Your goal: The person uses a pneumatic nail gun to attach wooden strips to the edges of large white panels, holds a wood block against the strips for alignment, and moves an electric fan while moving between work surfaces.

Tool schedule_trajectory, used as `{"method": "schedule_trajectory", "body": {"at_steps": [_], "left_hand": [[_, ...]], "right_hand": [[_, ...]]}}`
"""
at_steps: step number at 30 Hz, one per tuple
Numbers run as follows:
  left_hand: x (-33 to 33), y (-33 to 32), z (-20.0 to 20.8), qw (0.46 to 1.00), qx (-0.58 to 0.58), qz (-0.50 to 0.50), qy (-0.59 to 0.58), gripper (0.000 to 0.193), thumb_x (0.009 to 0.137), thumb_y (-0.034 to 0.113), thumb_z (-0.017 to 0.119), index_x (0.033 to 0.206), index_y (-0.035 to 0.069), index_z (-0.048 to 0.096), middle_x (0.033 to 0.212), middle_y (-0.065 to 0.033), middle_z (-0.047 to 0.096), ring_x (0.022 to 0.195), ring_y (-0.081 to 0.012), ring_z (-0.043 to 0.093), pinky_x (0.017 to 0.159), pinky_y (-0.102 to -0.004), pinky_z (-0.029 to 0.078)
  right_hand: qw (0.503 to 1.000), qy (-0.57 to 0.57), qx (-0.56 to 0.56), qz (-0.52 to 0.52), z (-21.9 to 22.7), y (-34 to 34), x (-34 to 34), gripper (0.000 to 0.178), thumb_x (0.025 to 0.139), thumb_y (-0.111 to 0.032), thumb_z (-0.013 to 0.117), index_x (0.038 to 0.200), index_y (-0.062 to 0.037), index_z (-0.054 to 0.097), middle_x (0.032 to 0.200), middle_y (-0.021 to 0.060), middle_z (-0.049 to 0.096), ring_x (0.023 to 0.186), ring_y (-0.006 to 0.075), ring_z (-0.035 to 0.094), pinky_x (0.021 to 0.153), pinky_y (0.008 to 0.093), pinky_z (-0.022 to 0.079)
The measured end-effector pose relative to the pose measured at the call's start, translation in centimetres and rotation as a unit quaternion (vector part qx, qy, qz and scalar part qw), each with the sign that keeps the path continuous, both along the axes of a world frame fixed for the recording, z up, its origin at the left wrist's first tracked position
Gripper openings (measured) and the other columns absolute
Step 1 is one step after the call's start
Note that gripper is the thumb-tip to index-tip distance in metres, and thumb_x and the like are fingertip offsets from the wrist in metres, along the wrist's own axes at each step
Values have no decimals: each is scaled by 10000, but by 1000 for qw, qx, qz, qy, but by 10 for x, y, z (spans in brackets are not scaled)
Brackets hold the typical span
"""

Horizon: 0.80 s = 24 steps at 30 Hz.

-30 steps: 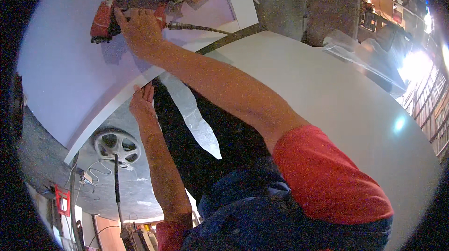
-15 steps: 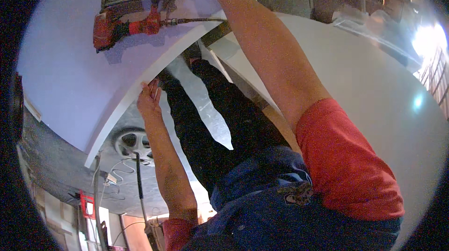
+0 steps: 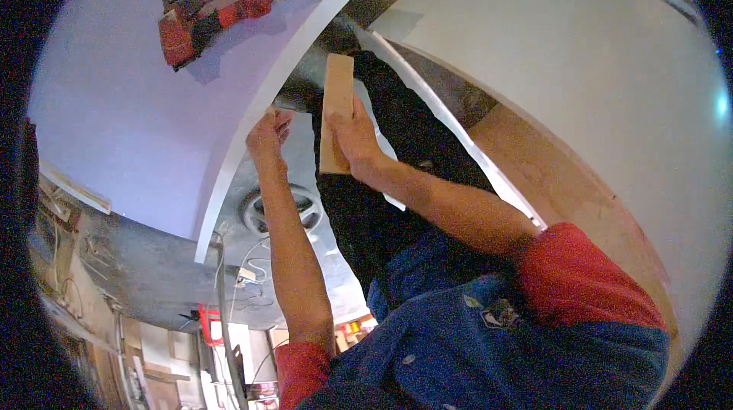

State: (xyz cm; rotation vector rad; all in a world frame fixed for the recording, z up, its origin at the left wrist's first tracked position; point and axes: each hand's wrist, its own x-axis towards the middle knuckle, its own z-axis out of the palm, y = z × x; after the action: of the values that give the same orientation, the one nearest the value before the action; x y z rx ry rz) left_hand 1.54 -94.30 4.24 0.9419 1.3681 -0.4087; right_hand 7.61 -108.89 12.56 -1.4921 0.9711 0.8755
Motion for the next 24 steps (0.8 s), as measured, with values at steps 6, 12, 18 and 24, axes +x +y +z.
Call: {"method": "schedule_trajectory", "body": {"at_steps": [6,12,18,24], "left_hand": [[7,26,31,845,448,-251,-150,209,868,118,651,1049,23,695,988,-100,697,884,-220,649,775,-332,512],[50,34,9,791,385,-393,-267,295,789,64,730,1078,20,692,1016,-109,664,913,-234,633,810,-341,517],[63,37,-11,824,323,-395,-247,317,737,12,777,1044,14,695,973,-89,654,838,-165,626,742,-295,521],[77,39,-10,800,323,-446,-240,219,726,17,789,909,-18,673,857,-77,664,722,-153,624,706,-282,513]], "right_hand": [[947,-1,223,-230,-108,19,13,364,991,-168,466,1351,-108,473,1140,62,619,1011,197,621,882,371,507],[958,22,175,-225,-114,31,16,318,968,-175,531,1282,-132,549,1040,21,654,920,141,629,788,336,509],[961,45,153,-228,-94,33,24,305,932,-206,596,1232,-156,605,1036,-9,649,892,104,615,754,314,480],[949,71,148,-268,-79,30,35,441,904,-189,647,1335,-149,564,1077,8,658,951,115,626,781,344,501]]}}
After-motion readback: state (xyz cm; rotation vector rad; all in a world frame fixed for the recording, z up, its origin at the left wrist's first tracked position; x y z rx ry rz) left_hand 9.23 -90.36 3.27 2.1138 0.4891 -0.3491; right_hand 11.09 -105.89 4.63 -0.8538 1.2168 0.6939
